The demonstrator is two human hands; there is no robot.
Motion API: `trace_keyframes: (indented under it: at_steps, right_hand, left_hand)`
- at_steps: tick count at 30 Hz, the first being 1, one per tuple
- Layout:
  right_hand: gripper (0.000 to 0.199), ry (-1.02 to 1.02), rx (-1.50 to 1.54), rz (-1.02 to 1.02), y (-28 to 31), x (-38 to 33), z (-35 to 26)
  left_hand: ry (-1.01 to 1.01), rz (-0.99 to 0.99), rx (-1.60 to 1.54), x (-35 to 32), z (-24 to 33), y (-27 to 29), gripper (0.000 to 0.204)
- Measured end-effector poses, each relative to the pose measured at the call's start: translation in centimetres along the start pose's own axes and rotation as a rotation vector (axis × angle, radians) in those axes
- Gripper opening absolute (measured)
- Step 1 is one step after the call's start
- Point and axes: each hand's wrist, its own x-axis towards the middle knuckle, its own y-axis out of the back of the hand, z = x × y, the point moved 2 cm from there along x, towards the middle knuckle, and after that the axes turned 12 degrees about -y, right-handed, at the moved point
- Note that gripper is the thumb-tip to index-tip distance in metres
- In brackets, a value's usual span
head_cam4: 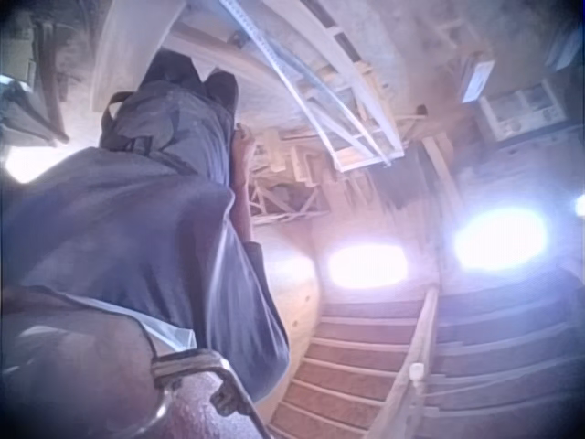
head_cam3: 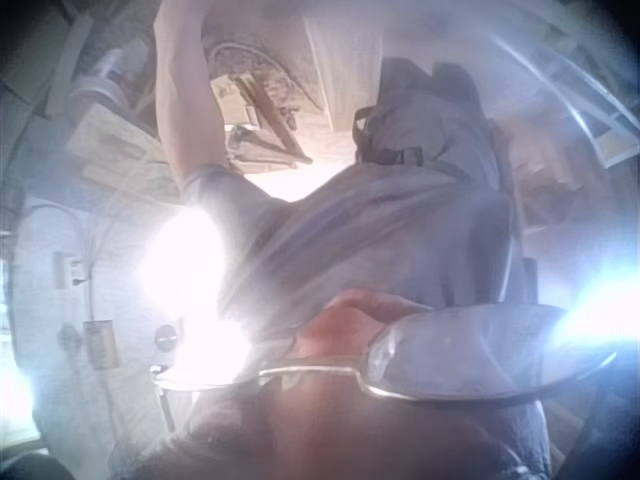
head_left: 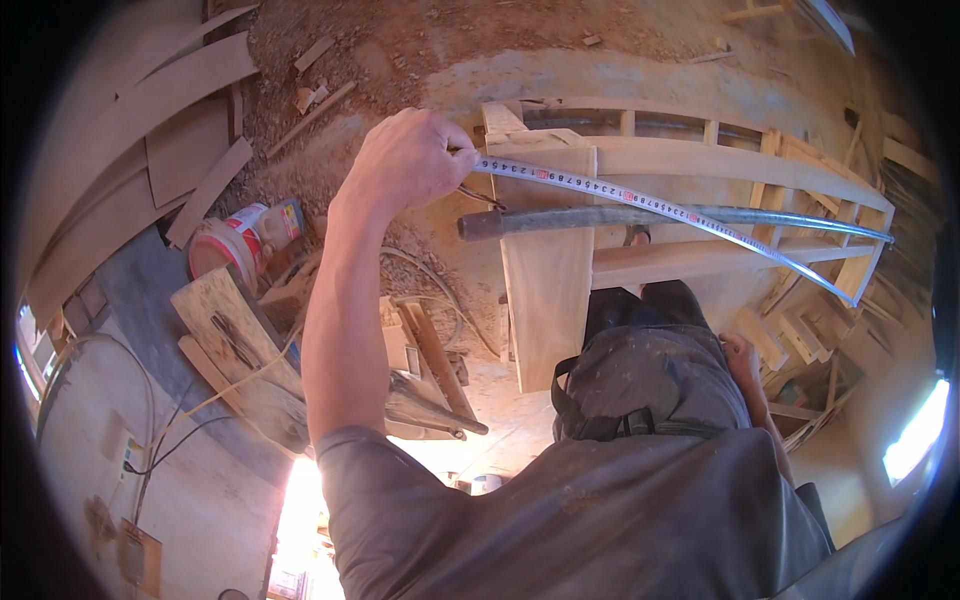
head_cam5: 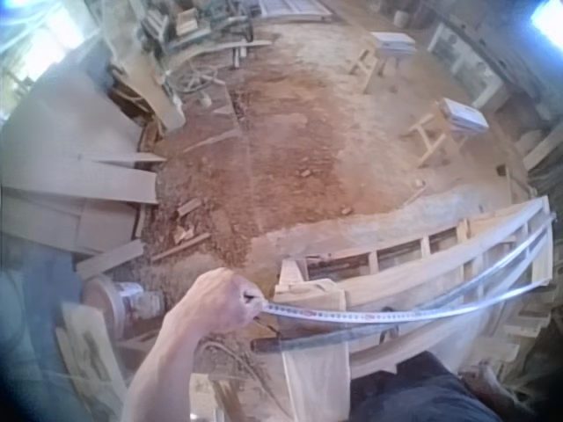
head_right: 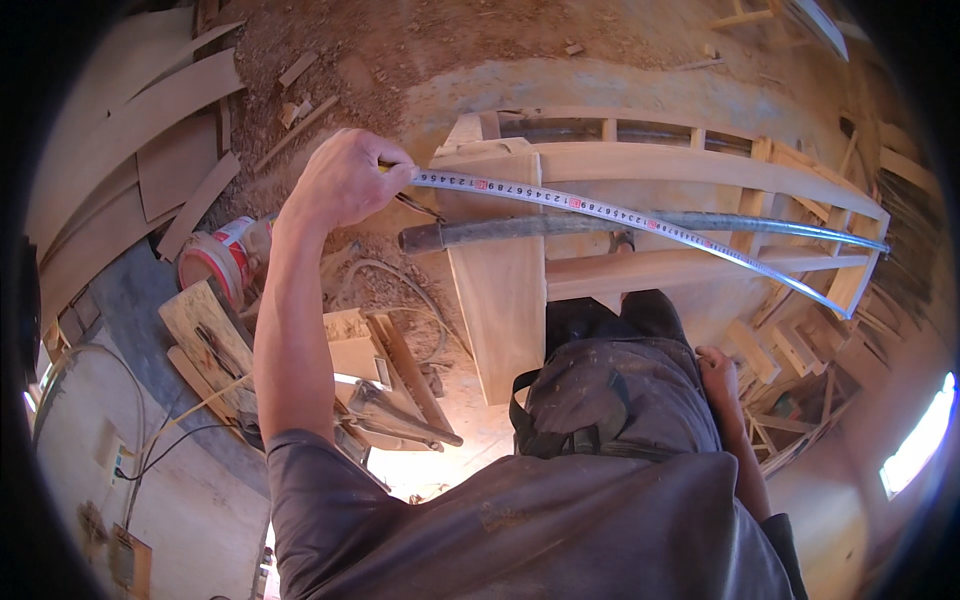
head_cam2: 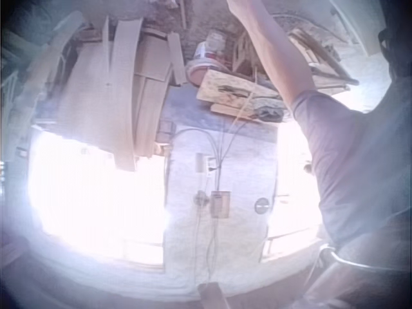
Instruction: The person measures the dimensions of a wooden furniture frame using a tape measure and secures a board to the frame with a bar clamp and a hammer.
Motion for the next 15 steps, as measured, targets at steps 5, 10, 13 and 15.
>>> trace_keyframes:
  at_steps: [5, 10, 13, 15]
  right_hand:
    - [0.028, 0.037, 0.008, -0.001, -0.4, 0.7, 0.7]
    - [0.028, 0.013, 0.01, -0.026, -0.4, 0.4, -0.2]
    - [0.028, 0.021, 0.053, -0.045, -0.4, 0.4, -0.8]
    - [0.027, 0.04, 0.059, -0.021, -0.5, 0.3, -1.1]
  left_hand:
    - [0.013, -0.007, -0.02, 0.1, -0.2, 0.1, 0.02]
    - [0.028, -0.042, -0.018, 0.3, -0.1, 0.4, 0.022]
    - [0.022, -0.047, -0.014, 0.4, -0.4, 0.3, 0.023]
    - [0.032, -0.067, 0.011, 0.5, -0.5, 0.3, 0.023]
